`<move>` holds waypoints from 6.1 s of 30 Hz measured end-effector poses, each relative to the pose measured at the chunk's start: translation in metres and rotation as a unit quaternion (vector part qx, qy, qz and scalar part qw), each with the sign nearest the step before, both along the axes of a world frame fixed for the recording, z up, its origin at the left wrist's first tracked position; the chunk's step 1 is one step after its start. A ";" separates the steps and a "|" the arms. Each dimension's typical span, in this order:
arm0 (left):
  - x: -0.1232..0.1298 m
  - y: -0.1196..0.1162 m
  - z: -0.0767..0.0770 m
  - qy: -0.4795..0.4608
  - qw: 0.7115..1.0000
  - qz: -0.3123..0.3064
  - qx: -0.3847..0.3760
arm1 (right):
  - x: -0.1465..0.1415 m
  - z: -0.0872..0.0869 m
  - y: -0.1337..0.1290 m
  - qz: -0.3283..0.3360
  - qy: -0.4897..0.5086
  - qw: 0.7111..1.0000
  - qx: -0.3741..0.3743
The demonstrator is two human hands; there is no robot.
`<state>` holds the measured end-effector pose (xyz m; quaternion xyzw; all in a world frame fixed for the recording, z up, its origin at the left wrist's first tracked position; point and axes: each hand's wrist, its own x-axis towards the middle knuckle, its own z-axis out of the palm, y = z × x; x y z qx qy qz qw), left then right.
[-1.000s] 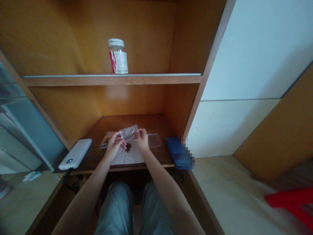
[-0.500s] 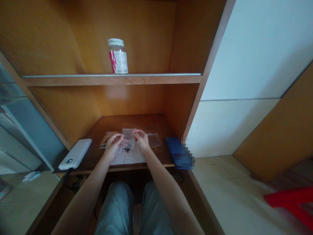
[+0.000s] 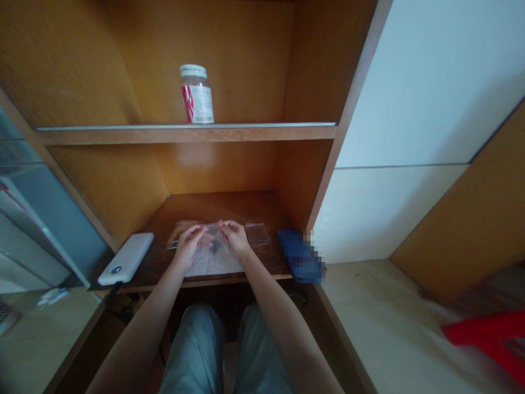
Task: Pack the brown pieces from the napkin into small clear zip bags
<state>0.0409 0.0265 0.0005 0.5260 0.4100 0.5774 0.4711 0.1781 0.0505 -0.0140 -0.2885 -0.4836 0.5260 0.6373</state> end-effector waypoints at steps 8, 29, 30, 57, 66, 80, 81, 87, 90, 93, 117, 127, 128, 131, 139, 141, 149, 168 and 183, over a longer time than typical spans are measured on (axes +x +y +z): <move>-0.002 0.001 0.000 -0.009 1.000 0.023 -0.009 | 0.001 -0.002 0.002 -0.012 -0.003 1.000 -0.005; 0.000 -0.003 0.002 0.015 1.000 0.007 0.014 | 0.000 -0.006 0.002 0.000 -0.032 0.999 0.006; 0.000 -0.003 0.001 0.017 1.000 0.005 0.016 | 0.000 -0.006 0.001 0.002 -0.034 0.999 0.006; 0.001 -0.002 -0.002 0.076 0.996 -0.046 0.012 | -0.002 -0.004 -0.002 0.065 -0.066 0.996 0.011; 0.001 0.000 -0.006 0.077 0.997 -0.022 0.024 | -0.002 -0.005 -0.003 0.046 -0.094 0.994 0.017; -0.002 0.006 -0.009 0.055 0.997 0.039 0.040 | 0.000 -0.002 0.000 0.011 -0.020 1.000 -0.018; -0.002 0.006 -0.009 0.056 0.997 0.044 0.042 | 0.001 -0.001 0.000 0.009 -0.018 1.000 -0.015; -0.005 0.005 -0.007 0.054 0.991 0.104 0.056 | 0.002 0.005 -0.006 -0.042 -0.019 0.998 0.047; -0.004 0.004 -0.005 0.060 0.991 0.101 0.061 | 0.000 0.001 -0.006 -0.028 -0.058 0.996 0.061; -0.003 0.003 -0.003 0.064 0.993 0.087 0.056 | -0.001 -0.002 0.000 -0.027 -0.056 0.997 0.041; -0.003 0.004 -0.012 0.072 0.995 0.036 0.051 | 0.103 -0.022 0.030 -0.249 -0.514 0.821 -0.009; -0.001 0.003 -0.009 0.076 0.995 0.033 0.051 | 0.099 -0.026 0.026 -0.276 -0.602 0.749 -0.003; -0.001 0.003 -0.009 0.077 0.995 0.034 0.052 | 0.098 -0.026 0.026 -0.279 -0.609 0.742 -0.004; -0.001 0.002 -0.009 0.081 0.995 0.036 0.053 | 0.093 -0.029 0.025 -0.288 -0.624 0.726 -0.009; -0.003 0.004 -0.011 0.073 0.994 0.046 0.063 | 0.081 -0.023 0.011 -0.306 -0.626 0.717 -0.008; -0.002 0.004 -0.011 0.065 0.993 0.064 0.073 | 0.078 -0.020 0.006 -0.309 -0.637 0.706 -0.012; -0.016 0.003 0.018 0.040 0.982 0.150 0.111 | 0.074 -0.017 -0.003 -0.273 -0.674 0.687 -0.009; -0.088 0.019 0.006 0.540 0.829 0.087 0.115 | 0.074 -0.020 -0.001 -0.279 -0.663 0.694 0.001; -0.086 0.011 0.028 0.418 0.870 0.240 0.104 | 0.075 -0.024 0.002 -0.301 -0.659 0.688 0.044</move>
